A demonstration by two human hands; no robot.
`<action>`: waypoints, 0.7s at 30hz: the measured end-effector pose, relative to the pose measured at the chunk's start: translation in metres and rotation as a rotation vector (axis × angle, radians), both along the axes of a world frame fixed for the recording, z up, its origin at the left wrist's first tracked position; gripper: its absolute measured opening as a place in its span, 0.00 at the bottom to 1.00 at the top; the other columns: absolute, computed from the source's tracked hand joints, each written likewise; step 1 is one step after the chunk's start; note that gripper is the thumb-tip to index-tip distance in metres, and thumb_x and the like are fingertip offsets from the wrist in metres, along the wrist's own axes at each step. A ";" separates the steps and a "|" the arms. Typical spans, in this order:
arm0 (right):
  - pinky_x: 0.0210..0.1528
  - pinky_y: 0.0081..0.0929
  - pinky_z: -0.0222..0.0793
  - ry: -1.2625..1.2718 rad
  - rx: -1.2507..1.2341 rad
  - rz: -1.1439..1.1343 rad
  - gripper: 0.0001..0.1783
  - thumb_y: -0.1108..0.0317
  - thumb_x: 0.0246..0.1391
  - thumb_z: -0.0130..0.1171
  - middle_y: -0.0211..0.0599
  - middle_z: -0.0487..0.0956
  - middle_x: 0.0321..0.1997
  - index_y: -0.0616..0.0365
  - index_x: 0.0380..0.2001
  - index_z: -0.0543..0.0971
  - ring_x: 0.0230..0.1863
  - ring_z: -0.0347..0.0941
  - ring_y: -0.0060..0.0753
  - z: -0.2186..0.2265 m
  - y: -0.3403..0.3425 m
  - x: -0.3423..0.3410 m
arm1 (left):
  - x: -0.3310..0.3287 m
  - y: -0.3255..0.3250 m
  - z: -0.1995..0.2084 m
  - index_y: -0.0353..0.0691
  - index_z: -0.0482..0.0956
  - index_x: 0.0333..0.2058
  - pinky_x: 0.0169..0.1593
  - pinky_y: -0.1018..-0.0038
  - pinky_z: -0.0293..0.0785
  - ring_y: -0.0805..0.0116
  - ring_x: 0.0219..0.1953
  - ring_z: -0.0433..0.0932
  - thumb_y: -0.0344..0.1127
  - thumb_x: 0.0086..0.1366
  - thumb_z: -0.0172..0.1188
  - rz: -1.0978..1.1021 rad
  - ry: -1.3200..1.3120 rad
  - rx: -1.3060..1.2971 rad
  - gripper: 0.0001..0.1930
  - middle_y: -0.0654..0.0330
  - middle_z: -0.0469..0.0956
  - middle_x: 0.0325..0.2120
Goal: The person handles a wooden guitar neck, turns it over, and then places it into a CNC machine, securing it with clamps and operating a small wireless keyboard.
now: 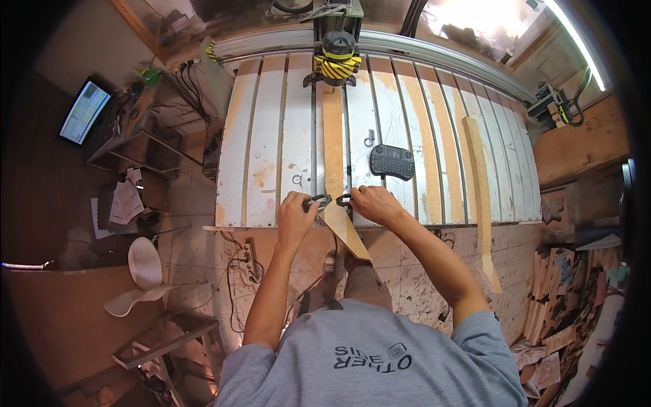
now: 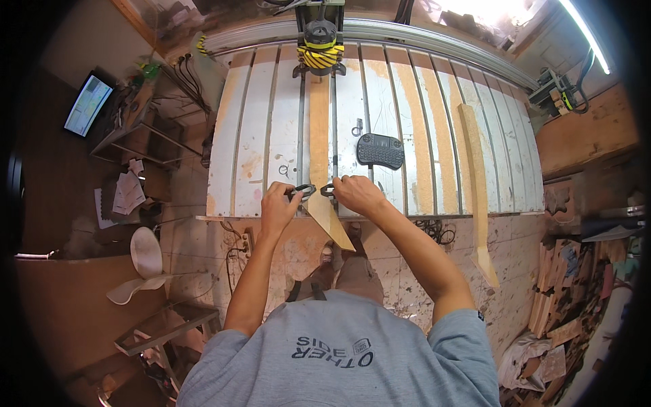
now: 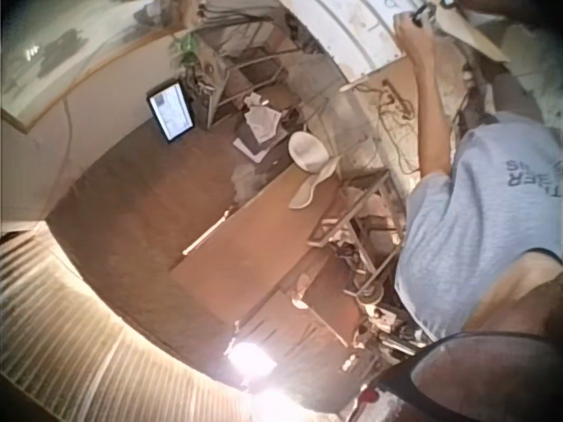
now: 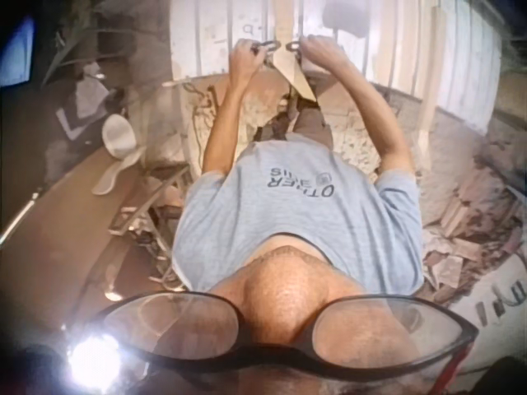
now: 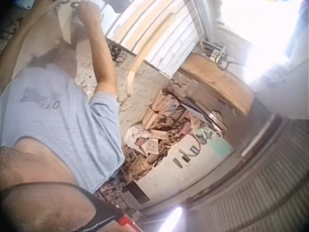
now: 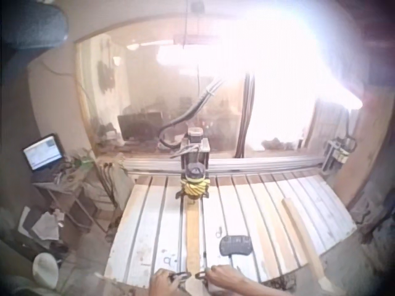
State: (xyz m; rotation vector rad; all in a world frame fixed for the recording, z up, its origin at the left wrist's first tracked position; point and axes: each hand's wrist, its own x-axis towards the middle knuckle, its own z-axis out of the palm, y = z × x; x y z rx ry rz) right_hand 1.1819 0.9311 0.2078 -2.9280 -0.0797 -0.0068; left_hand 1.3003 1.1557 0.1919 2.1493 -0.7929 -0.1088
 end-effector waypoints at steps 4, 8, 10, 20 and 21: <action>0.30 0.45 0.77 -0.042 0.025 -0.050 0.11 0.64 0.57 0.58 0.50 0.80 0.21 0.62 0.30 0.77 0.24 0.80 0.53 0.003 0.008 0.002 | -0.001 0.011 -0.006 0.33 0.84 0.38 0.43 0.62 0.77 0.50 0.39 0.81 0.36 0.59 0.69 -0.049 -0.069 -0.042 0.13 0.50 0.81 0.36; 0.31 0.47 0.77 -0.022 0.105 -0.248 0.13 0.63 0.55 0.59 0.53 0.80 0.21 0.63 0.24 0.77 0.25 0.80 0.56 0.008 0.018 0.001 | -0.005 0.016 -0.004 0.32 0.84 0.42 0.46 0.64 0.77 0.52 0.42 0.82 0.34 0.61 0.67 -0.065 -0.026 -0.059 0.14 0.49 0.82 0.38; 0.32 0.48 0.77 -0.036 0.127 -0.367 0.15 0.62 0.55 0.59 0.55 0.80 0.21 0.65 0.22 0.79 0.25 0.80 0.58 0.008 0.027 0.003 | -0.007 0.017 -0.002 0.32 0.84 0.43 0.47 0.64 0.77 0.52 0.42 0.82 0.34 0.62 0.67 -0.062 0.004 -0.070 0.14 0.49 0.82 0.39; 0.48 0.51 0.78 0.334 0.414 -0.703 0.24 0.54 0.56 0.57 0.66 0.83 0.35 0.71 0.32 0.84 0.40 0.82 0.65 0.004 0.014 0.024 | -0.004 0.017 0.002 0.34 0.84 0.44 0.45 0.65 0.79 0.53 0.42 0.84 0.30 0.64 0.64 -0.105 0.043 -0.072 0.11 0.52 0.83 0.41; 0.48 0.51 0.77 0.344 0.403 -0.658 0.23 0.55 0.56 0.57 0.65 0.83 0.35 0.70 0.32 0.83 0.39 0.82 0.64 0.005 0.013 0.021 | -0.001 0.017 0.003 0.35 0.84 0.44 0.45 0.65 0.78 0.53 0.42 0.83 0.28 0.62 0.64 -0.158 0.011 -0.045 0.11 0.53 0.83 0.41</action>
